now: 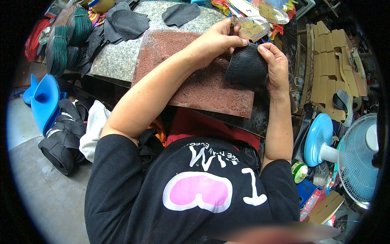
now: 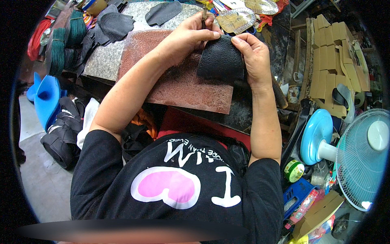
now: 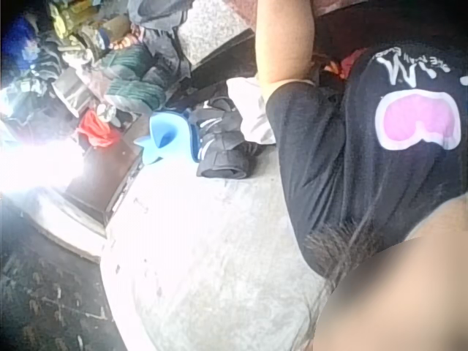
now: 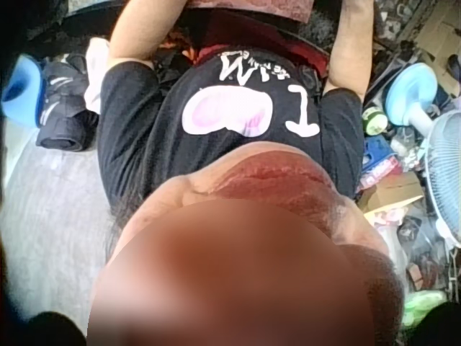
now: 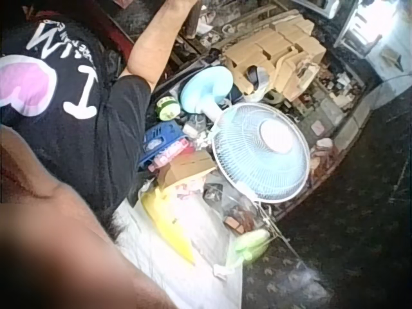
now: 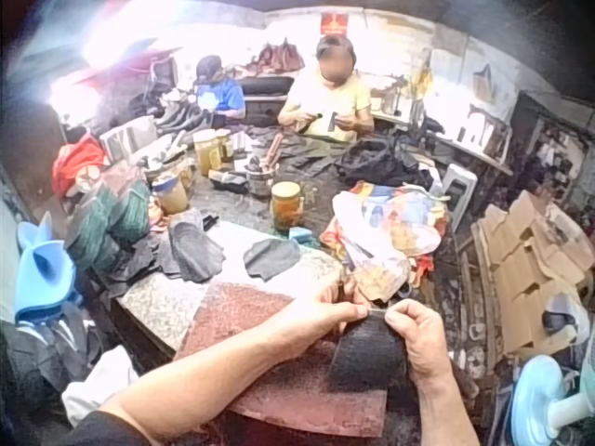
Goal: The person repeatedly strikes a small black leather piece with a hammer on a workbench, adjusting its position between strikes. The person occasionally lifts and turns the piece to check its shape.
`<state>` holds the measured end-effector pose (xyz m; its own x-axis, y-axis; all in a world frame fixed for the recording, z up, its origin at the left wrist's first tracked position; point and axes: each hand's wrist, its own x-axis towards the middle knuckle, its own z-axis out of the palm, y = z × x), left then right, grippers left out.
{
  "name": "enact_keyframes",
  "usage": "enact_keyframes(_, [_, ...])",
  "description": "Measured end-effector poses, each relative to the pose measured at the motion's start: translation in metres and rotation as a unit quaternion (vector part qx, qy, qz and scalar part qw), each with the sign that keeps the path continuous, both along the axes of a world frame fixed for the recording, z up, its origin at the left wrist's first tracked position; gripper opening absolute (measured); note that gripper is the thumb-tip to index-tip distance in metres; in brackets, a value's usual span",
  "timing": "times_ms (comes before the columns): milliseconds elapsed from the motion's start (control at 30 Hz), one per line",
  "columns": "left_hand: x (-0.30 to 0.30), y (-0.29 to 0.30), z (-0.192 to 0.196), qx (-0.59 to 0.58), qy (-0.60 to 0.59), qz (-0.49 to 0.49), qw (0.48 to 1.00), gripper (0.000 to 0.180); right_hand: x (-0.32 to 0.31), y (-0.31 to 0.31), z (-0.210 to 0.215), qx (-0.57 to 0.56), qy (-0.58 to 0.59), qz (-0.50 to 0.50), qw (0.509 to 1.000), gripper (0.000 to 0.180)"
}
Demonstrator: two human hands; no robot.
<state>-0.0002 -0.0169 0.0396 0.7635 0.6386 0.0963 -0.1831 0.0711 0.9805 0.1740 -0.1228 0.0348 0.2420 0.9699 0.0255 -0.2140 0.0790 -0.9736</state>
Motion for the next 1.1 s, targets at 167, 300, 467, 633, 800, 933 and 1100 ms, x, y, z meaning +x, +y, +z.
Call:
enact_keyframes(167, [0.0003,-0.0012,-0.0003,-0.049,-0.011,0.001,0.999,0.028,-0.0002,-0.0001,0.0012,0.001,0.015,-0.005,1.0,0.01])
enact_keyframes(300, [0.0007,-0.0004,-0.0011,-0.06,-0.002,-0.009,0.998,0.027,0.0008,0.0003,0.0001,0.006,0.002,0.002,1.0,0.009])
enact_keyframes(467, [0.0017,-0.0012,0.0018,-0.074,0.002,-0.016,0.997,0.031,0.0016,0.0016,-0.0024,0.011,0.004,-0.013,1.0,0.008])
enact_keyframes(633, [-0.0028,-0.0039,0.0077,-0.041,0.008,-0.021,0.999,0.035,0.0007,0.0006,-0.0015,0.01,0.008,-0.008,1.0,0.009])
enact_keyframes(800, [-0.0011,-0.002,0.0064,-0.045,0.013,-0.001,0.999,0.033,-0.0001,0.0002,0.0008,0.001,0.0,-0.005,1.0,0.011])
enact_keyframes(933, [0.001,-0.0024,0.0042,-0.041,-0.008,0.009,0.999,0.032,0.0003,0.0006,-0.0001,-0.004,-0.02,-0.019,1.0,0.012])
enact_keyframes(1100, [-0.0022,-0.0032,0.008,-0.03,0.005,0.008,1.0,0.032,0.0018,0.0019,-0.0037,-0.005,-0.034,-0.04,0.999,0.012])
